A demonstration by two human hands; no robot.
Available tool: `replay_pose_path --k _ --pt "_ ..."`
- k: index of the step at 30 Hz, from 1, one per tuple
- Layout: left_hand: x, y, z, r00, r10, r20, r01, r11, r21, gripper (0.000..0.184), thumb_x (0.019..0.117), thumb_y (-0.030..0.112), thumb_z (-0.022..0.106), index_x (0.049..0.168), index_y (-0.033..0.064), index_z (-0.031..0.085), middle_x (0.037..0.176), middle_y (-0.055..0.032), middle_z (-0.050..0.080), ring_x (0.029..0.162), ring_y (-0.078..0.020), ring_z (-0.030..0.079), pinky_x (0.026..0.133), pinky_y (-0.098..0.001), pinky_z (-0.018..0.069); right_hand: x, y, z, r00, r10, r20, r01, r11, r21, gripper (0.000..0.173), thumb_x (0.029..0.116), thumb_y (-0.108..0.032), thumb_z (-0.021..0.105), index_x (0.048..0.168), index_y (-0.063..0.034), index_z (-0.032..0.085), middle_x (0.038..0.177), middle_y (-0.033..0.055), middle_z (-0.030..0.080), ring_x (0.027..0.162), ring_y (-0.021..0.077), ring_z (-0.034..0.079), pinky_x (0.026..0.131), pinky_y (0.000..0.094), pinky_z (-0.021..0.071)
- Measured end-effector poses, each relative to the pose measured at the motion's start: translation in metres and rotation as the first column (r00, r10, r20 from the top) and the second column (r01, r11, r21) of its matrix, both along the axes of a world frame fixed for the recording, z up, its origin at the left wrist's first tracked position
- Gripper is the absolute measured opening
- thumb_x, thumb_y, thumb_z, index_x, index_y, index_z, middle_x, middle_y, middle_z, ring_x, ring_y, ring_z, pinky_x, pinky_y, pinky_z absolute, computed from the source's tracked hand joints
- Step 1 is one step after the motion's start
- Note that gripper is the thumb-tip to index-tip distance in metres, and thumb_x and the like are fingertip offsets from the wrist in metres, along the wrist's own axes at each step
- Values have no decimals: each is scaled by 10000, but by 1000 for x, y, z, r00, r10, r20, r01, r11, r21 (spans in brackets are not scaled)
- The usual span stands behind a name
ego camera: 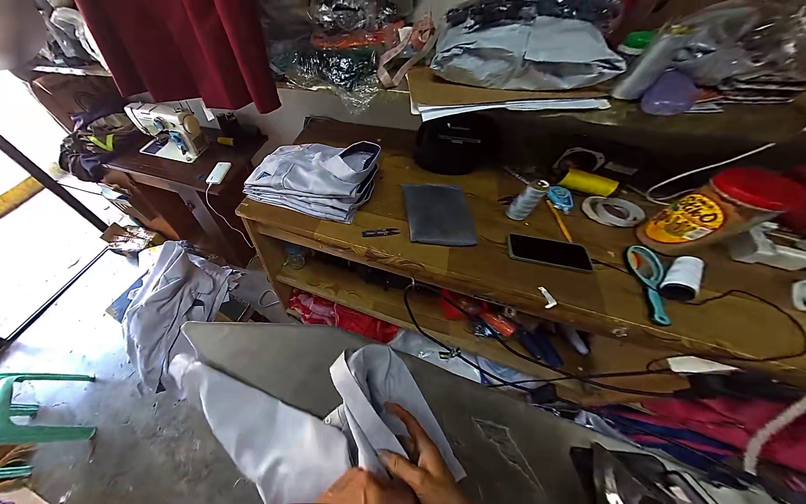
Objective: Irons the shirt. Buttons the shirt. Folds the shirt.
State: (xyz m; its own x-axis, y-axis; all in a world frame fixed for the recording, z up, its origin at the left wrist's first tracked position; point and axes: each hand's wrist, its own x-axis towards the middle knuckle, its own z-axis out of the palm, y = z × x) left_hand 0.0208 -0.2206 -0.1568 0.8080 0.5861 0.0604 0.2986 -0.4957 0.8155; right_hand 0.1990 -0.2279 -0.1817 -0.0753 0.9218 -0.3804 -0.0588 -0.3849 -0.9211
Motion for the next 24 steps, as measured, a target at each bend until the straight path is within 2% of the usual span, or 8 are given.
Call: replay_pose_path --k 2,6,10,15,18,20,22,24 --pt "6 25 6 978 188 95 -202 965 166 186 960 217 703 1047 58 745 981 -93 758 881 -213 741 802 -434 620 18 -11 5 999 34 24 -36 996 78 490 898 -29 669 1375 18 563 1123 83 731 984 108 706 907 332 593" --pt "20 89 6 993 116 -15 -107 951 289 616 829 434 822 1360 174 649 1382 -67 636 1327 -287 549 1065 -555 461 82 -12 56 978 107 178 -155 947 282 272 892 -8 661 1162 -2 693 987 13 758 900 77 717 844 320 612" --pt "70 116 3 972 193 132 -227 910 347 283 889 240 724 1110 64 750 1063 -119 751 1075 -298 695 1022 -566 485 168 9 162 922 47 385 -250 832 495 366 829 -140 784 1187 -122 714 981 -78 763 854 26 717 774 247 625" --pt "79 135 82 856 339 390 -512 663 546 236 915 169 656 1114 97 761 1069 -102 738 1033 -273 693 914 -482 553 233 10 243 698 -230 678 -274 789 550 619 800 -258 828 1343 -100 578 992 -37 733 842 32 693 778 246 602" --pt "34 134 143 857 336 392 -514 620 593 184 950 146 639 1064 105 778 1047 -69 753 999 -205 717 862 -416 599 236 7 227 440 -307 844 -316 827 466 534 857 -255 755 1301 3 607 1042 237 693 889 364 680 770 586 542" --pt "0 135 159 873 395 285 -478 582 658 157 953 214 664 1018 140 787 1031 -45 759 994 -203 720 845 -419 601 227 4 187 424 -327 845 -298 831 471 405 822 -181 771 1152 39 686 1062 294 690 951 474 680 801 708 510" --pt "-27 145 140 883 468 46 -385 664 640 223 965 333 666 978 143 781 1048 -75 735 1022 -271 699 841 -480 586 223 2 124 570 -299 765 -174 867 468 328 799 -183 784 1064 4 733 993 170 732 899 306 712 796 553 577" --pt "-50 160 91 875 404 -266 -288 877 385 341 986 386 656 1056 75 774 1098 -165 710 1087 -350 667 936 -568 541 215 0 53 834 -190 518 30 953 300 297 826 -161 756 1092 -36 711 894 6 740 775 87 707 726 312 617"
